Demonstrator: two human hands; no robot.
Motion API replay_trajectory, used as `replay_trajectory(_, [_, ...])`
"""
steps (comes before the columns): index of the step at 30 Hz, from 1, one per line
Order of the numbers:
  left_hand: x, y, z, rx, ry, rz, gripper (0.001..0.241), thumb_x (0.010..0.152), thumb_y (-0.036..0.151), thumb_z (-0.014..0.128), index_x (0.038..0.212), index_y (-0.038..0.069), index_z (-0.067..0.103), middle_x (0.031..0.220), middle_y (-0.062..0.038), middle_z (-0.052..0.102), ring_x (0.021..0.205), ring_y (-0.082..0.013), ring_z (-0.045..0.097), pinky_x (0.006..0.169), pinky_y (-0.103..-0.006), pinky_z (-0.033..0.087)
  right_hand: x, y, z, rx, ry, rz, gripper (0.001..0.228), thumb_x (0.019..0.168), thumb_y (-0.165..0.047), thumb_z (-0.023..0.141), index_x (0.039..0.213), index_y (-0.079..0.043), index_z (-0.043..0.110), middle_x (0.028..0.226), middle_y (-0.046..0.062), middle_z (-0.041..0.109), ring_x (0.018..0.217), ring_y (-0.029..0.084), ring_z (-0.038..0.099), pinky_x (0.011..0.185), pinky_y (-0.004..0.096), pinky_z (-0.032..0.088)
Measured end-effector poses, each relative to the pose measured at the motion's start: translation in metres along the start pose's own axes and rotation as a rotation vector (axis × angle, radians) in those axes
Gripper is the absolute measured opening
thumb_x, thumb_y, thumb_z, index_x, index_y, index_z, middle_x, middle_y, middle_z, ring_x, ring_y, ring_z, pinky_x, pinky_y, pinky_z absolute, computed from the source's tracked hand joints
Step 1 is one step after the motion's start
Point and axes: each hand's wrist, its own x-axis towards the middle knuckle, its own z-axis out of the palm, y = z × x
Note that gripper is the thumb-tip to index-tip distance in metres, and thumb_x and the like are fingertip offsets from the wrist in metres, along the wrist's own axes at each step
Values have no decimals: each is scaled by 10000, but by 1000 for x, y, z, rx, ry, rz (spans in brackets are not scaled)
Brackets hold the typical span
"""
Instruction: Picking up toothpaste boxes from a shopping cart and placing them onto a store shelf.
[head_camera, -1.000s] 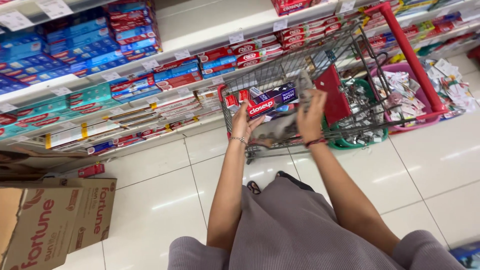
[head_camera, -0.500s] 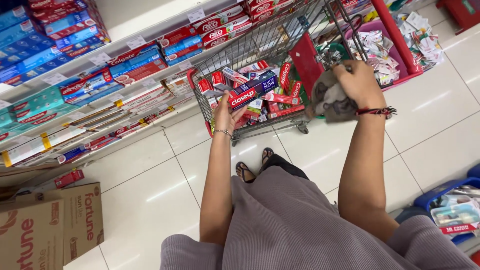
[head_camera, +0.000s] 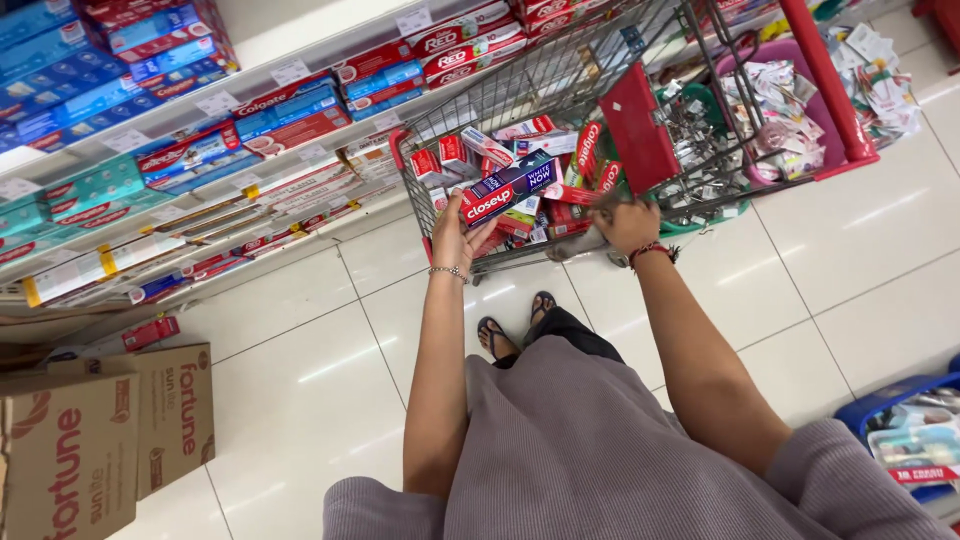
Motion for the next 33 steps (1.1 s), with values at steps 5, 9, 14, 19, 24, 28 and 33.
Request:
replay_trajectory(5, [10, -3, -13, -4, 9, -18, 575, 949, 460, 654, 1228, -37, 580, 1114, -241, 690, 1015, -346, 745, 845, -402, 672, 11, -15, -19, -114, -207, 150, 466, 935, -627, 561, 1168, -289, 781, 1045, 154, 758, 1057, 361, 701, 1115, 631, 322])
replay_trajectory(9, [21, 7, -7, 5, -11, 0, 598, 937, 482, 642, 1232, -34, 567, 1139, -236, 683, 1029, -350, 740, 859, -417, 667, 38, -60, -55, 188, -143, 214, 514, 987, -616, 540, 1246, -228, 757, 1064, 137, 772, 1123, 309, 676, 1135, 621, 260])
replay_trajectory(14, [12, 50, 23, 29, -63, 4, 680, 957, 538, 594, 1263, -68, 558, 1152, -282, 683, 1051, -391, 729, 879, -426, 654, 76, -121, -105, 1282, -277, -177, 536, 943, -180, 712, 1437, -67, 540, 1196, 57, 685, 1073, 135, 666, 884, 314, 602])
replay_trajectory(19, [13, 103, 54, 19, -321, 238, 660, 970, 456, 610, 1396, -19, 443, 1269, -280, 629, 1095, -389, 715, 925, -447, 632, 109, -157, -139, 1275, -35, -280, 561, 890, -11, 802, 1406, -7, 581, 1188, 104, 686, 1034, 149, 704, 835, 295, 640])
replay_trajectory(24, [4, 172, 109, 265, -516, 653, 782, 965, 291, 677, 1586, 163, 220, 1463, -214, 491, 1176, -314, 665, 947, -423, 617, 133, -201, -211, 1405, 204, -333, 447, 895, -6, 812, 1283, 9, 591, 1149, 131, 734, 979, 159, 742, 803, 314, 668])
replay_trajectory(28, [2, 241, 168, 427, -476, 1065, 709, 1063, 243, 640, 1647, 157, 247, 1519, -141, 439, 1250, -233, 629, 959, -395, 661, 179, -232, -267, 1518, 407, -470, 365, 942, 9, 826, 1230, 34, 604, 1183, 145, 734, 1008, 178, 740, 845, 332, 668])
replay_trajectory(33, [45, 306, 229, 536, -320, 1348, 631, 1070, 230, 683, 1617, 180, 373, 1465, -118, 556, 1222, -214, 677, 942, -344, 672, 246, -257, -320, 1534, 525, -539, 355, 959, 2, 816, 1248, 38, 612, 1187, 127, 716, 1034, 219, 772, 826, 345, 688])
